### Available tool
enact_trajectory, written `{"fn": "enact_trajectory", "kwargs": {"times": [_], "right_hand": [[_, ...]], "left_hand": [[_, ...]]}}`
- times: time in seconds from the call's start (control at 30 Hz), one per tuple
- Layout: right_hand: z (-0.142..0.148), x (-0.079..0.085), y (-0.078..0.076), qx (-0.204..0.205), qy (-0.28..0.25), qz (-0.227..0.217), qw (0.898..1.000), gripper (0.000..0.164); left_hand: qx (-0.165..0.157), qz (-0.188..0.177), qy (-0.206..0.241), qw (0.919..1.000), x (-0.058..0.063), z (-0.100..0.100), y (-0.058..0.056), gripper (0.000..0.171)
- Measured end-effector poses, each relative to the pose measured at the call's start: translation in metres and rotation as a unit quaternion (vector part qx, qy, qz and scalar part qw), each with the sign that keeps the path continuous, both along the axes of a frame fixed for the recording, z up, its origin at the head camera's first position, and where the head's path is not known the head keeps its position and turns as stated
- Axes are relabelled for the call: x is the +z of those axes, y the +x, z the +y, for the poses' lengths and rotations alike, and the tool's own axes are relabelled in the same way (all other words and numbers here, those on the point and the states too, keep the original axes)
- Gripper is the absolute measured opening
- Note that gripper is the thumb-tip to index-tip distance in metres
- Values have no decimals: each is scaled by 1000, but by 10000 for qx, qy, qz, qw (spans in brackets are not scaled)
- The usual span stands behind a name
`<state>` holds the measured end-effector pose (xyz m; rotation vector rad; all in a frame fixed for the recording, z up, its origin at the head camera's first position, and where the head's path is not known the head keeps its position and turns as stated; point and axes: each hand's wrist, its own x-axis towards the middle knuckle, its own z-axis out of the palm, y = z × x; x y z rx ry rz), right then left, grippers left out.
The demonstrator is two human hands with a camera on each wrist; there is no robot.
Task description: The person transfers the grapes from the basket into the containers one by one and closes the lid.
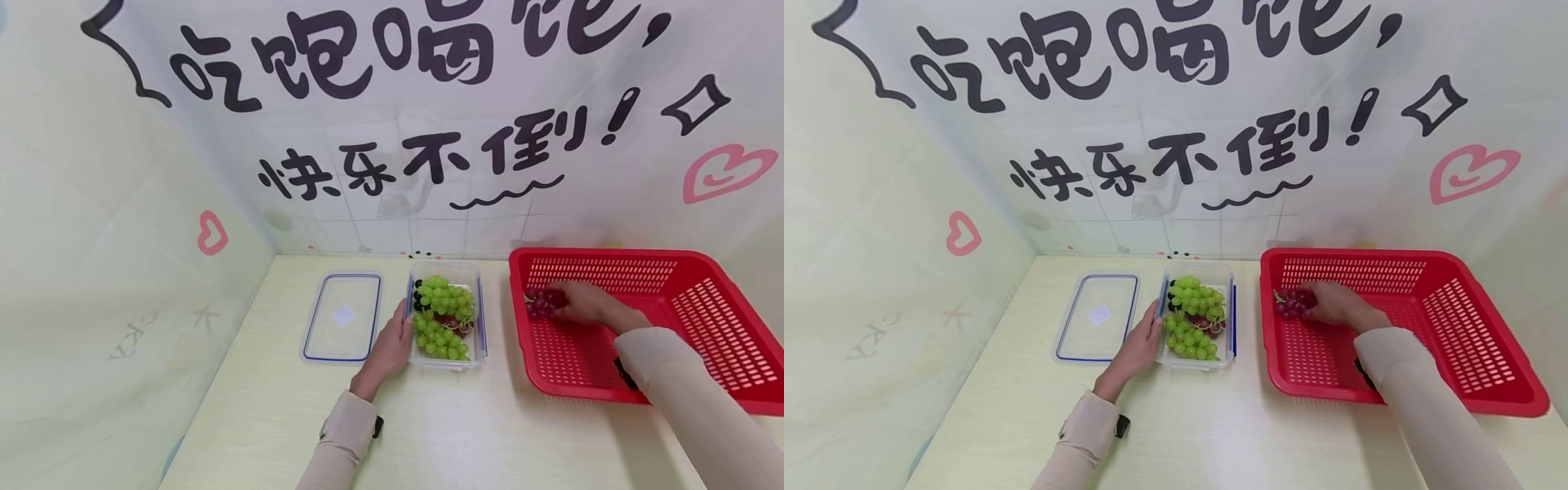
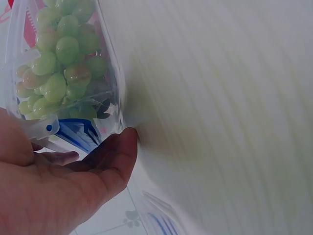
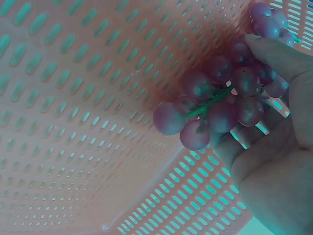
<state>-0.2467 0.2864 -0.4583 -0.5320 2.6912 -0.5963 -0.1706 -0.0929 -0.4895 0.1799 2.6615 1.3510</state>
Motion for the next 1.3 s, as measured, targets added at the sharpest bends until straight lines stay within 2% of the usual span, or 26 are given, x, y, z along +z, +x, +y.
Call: {"fn": "enact_trajectory", "kwargs": {"times": [0.33,0.6,0.87,1.3], "right_hand": [[6,2,2,-430,-681,-371,9961,48],[10,8,2,-793,-1025,-587,9898,50],[13,17,2,-1100,-1269,-533,9844,51],[20,39,3,-1453,-1954,-786,9667,62]], "left_hand": [[-1,-43,-15,10000,1,1,0,55],[15,-30,-67,10000,3,2,0,55],[52,-7,-80,10000,3,2,2,54],[11,47,-75,10000,1,1,1,54]]}}
